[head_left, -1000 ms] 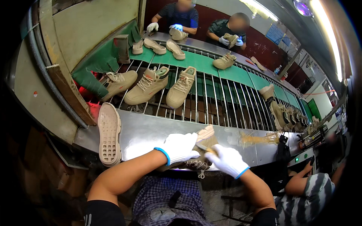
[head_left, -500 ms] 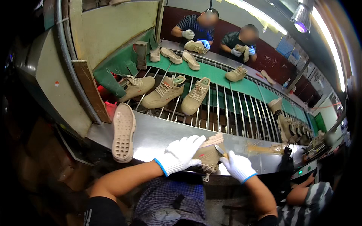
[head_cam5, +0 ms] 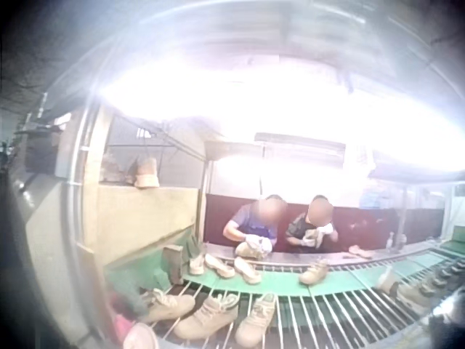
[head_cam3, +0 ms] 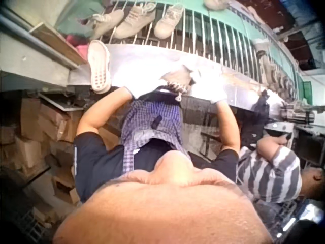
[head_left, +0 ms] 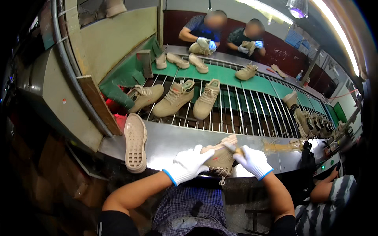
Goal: The person wipes the exterior of shoes with a cloth, picks up shoe soles, and places them on a conveyor belt alongside assembled boots.
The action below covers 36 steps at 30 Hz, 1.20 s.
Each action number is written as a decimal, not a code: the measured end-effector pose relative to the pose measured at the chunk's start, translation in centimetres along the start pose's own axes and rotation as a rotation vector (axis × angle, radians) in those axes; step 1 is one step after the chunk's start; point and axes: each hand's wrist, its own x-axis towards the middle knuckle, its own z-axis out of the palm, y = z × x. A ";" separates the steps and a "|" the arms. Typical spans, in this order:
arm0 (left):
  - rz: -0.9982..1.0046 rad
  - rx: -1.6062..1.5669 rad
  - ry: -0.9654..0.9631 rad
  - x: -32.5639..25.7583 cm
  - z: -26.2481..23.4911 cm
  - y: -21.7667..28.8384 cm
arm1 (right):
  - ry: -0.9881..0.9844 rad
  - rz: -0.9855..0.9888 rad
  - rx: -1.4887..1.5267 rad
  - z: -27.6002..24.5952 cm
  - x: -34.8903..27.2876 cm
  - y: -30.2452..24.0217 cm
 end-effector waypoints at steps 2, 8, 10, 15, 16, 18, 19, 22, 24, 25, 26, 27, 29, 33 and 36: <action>0.090 -0.039 0.099 -0.1 0.5 -0.4 | 0.155 0.180 0.099 2.6 0.6 4.4; 0.166 -0.115 0.439 -2.6 2.8 -2.8 | 0.335 0.309 -0.257 6.7 -0.6 10.5; 0.064 -0.084 0.557 -5.2 4.2 -3.2 | 0.525 0.126 -0.124 6.2 0.8 9.6; -0.231 -0.279 0.717 -11.0 9.8 -3.1 | 0.470 0.008 0.652 6.8 6.5 5.6; -0.372 -0.415 0.676 -12.1 10.1 -2.1 | 0.272 0.077 0.700 7.3 6.8 4.4; -0.566 -0.677 0.597 -13.7 10.1 0.6 | 0.162 0.054 0.848 8.3 6.3 2.8; -0.623 -0.798 0.566 -14.4 10.5 1.5 | 0.060 0.004 0.854 7.4 5.2 2.7; -0.699 -1.330 0.402 -14.6 13.2 2.9 | -0.368 -0.075 0.951 12.5 -0.5 3.1; -0.662 -1.225 0.284 -13.8 12.4 3.5 | -0.456 -0.284 0.878 12.5 -5.2 0.0; -0.666 -1.125 0.219 -13.6 11.5 3.2 | -0.482 -0.311 0.600 8.7 -8.2 -4.5; -0.576 -1.129 0.214 -14.0 13.0 1.8 | -0.482 -0.209 0.697 10.6 -9.8 -5.2; -0.659 -0.984 0.014 -12.4 6.7 3.4 | -0.479 -0.105 0.804 13.4 -11.4 -5.2; -0.531 -0.945 0.071 -11.0 5.1 2.2 | -0.377 0.014 1.332 14.5 -12.2 -5.3; -0.181 -1.489 0.249 -5.3 2.6 2.0 | -0.103 0.303 2.176 8.9 -8.9 -4.8; -0.041 -1.020 0.322 -2.2 2.6 0.6 | 0.096 0.260 2.286 5.1 -0.9 1.6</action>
